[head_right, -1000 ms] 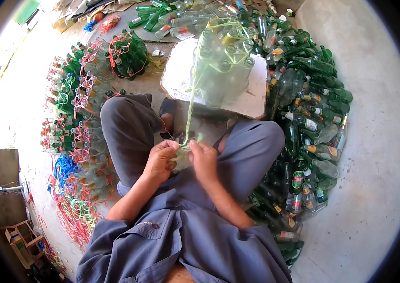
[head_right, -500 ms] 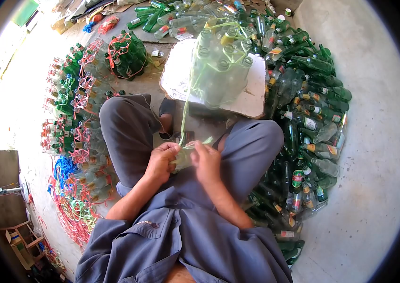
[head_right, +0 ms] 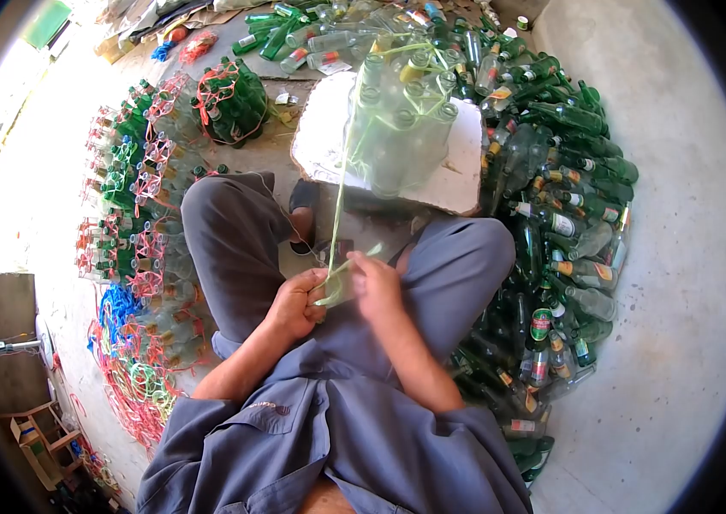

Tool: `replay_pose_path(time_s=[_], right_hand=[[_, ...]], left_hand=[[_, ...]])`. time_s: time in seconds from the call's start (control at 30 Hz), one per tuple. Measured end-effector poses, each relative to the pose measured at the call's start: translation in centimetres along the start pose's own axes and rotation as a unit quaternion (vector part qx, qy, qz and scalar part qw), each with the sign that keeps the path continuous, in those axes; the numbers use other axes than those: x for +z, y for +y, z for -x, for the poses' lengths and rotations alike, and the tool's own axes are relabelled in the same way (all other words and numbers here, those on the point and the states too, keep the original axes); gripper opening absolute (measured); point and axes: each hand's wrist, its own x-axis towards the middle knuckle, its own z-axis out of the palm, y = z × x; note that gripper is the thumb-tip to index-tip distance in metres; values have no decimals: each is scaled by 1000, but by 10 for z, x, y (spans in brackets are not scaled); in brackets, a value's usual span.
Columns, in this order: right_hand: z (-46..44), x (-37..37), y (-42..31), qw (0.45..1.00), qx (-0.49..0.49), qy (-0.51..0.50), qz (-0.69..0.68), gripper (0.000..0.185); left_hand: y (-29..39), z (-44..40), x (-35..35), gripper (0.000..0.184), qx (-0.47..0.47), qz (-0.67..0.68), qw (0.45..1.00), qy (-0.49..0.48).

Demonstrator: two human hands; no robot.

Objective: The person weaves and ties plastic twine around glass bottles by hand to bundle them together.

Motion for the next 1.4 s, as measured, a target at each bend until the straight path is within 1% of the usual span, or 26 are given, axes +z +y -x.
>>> replay_pose_path(time_s=[0.07,0.2,0.37,0.47,0.57,0.67,0.77,0.87,0.97,1.07,1.17,1.27,1.4], right_hand=[[-1,9,-2,1000,18,11,-2,21],[-8,13,3,998,47,-28,37,20],[-8,25,-2,994,62,-65,64,18],[4,41,-10,994,68,-54,59,19],[-5,24,-6,982,87,-142,86,26],[3,29,-7,981,71,-153,98,35],[7,35,-9,986,64,-141,67,39],[17,47,-13,991,24,-129,38,40],[12,46,-15,984,-24,-172,42,32],[3,37,-16,986,1,-164,6,20],[4,34,-15,987,-25,-155,23,20],[8,37,-14,990,-29,-136,3,19],[6,34,-13,990,-39,-133,1,19]], left_hand=[[-4,-4,-9,18,-19,-24,999,-17],[-4,1,-7,18,2,-52,998,-29],[-6,-1,-20,20,28,-78,995,-63],[-3,1,-22,21,36,-63,994,-83],[-5,5,-15,20,55,-32,996,-68],[-8,5,-13,20,57,5,997,-47],[-6,5,-12,20,39,34,998,-21],[-3,6,-11,19,22,48,999,8],[-2,7,-11,18,17,21,999,29],[-12,-8,-26,16,51,33,998,4],[-9,-8,-26,15,71,55,996,8],[-6,-7,-20,15,76,60,995,20],[-11,-13,-29,15,61,69,996,-9]])
